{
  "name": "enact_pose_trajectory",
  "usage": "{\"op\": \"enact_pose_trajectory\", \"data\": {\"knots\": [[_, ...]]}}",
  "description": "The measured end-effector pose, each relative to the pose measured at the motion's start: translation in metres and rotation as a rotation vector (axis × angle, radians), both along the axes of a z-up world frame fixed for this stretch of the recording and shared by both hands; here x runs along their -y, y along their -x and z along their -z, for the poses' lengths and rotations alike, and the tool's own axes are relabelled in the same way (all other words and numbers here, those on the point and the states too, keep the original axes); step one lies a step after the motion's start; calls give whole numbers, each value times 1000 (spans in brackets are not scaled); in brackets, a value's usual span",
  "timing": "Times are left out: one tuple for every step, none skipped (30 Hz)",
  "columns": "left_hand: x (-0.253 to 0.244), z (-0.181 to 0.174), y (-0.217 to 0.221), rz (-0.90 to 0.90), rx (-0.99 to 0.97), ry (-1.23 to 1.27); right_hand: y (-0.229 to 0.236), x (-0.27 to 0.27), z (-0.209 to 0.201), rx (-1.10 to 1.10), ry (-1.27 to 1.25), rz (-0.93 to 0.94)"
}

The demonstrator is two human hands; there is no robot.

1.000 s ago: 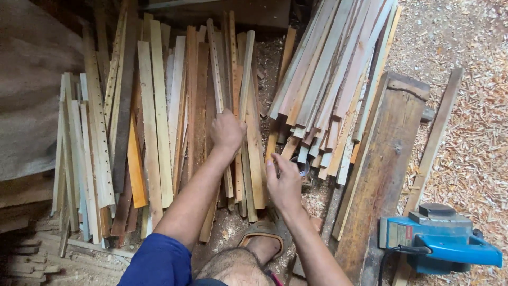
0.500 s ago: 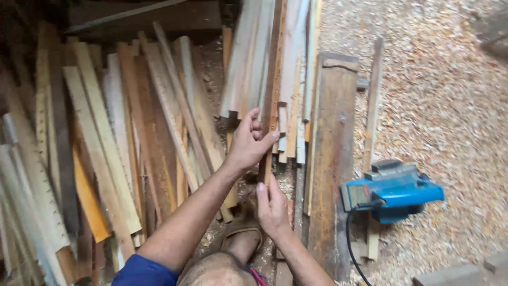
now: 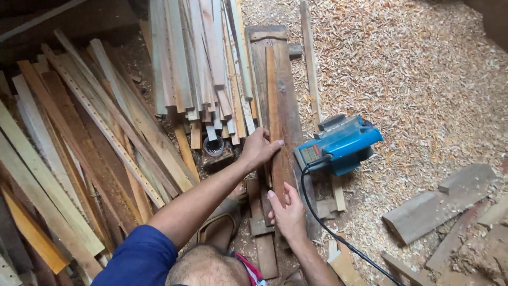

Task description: Using an electric hand planer to smooth and level thin wooden strips in a workshop environment.

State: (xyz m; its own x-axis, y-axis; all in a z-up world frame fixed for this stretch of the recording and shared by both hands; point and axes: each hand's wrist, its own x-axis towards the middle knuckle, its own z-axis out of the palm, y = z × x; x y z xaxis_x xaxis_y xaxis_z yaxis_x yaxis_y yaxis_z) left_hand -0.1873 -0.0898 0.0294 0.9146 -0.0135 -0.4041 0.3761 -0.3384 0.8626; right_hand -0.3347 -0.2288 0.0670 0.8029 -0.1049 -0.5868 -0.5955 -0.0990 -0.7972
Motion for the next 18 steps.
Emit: {"op": "enact_pose_trajectory", "data": {"knots": [[2,-1,1,4,-2,-3,1,2,-2,-2,-3,4],[3,-3,1,15,-20,-3,1,4,-5,-4,24,-17],[4,-4,1,23,-36,-3,1,5,-7,-3,51,-40],[5,-6,3,25,-37,-6,1,6,-8,-4,48,-38],[6,-7,4,8,-23,26,0,6,-9,2,49,-32],[6,-9,4,-8,-9,57,-1,6,-10,9,49,-26],[7,-4,6,-8,-7,56,-1,6,-10,11,48,-26],[8,2,7,8,89,-58,-1,6,-11,52,150,-58],[8,8,9,25,183,-171,0,6,-11,90,254,-89],[8,-6,8,26,182,-172,-1,6,-1,89,253,-88],[9,-18,9,86,102,-212,0,7,7,187,437,-146],[9,-30,10,146,21,-252,1,8,17,286,621,-206],[12,-25,9,150,13,-249,0,8,22,276,622,-206],[15,-20,7,183,16,-332,-2,7,27,404,738,-287],[18,-16,2,212,26,-416,-7,6,32,541,852,-369],[19,-10,-3,212,25,-414,-4,6,22,540,853,-370],[20,-3,-9,228,38,-446,-2,5,13,543,752,-405],[21,3,-15,244,51,-478,0,4,3,546,651,-438]]}}
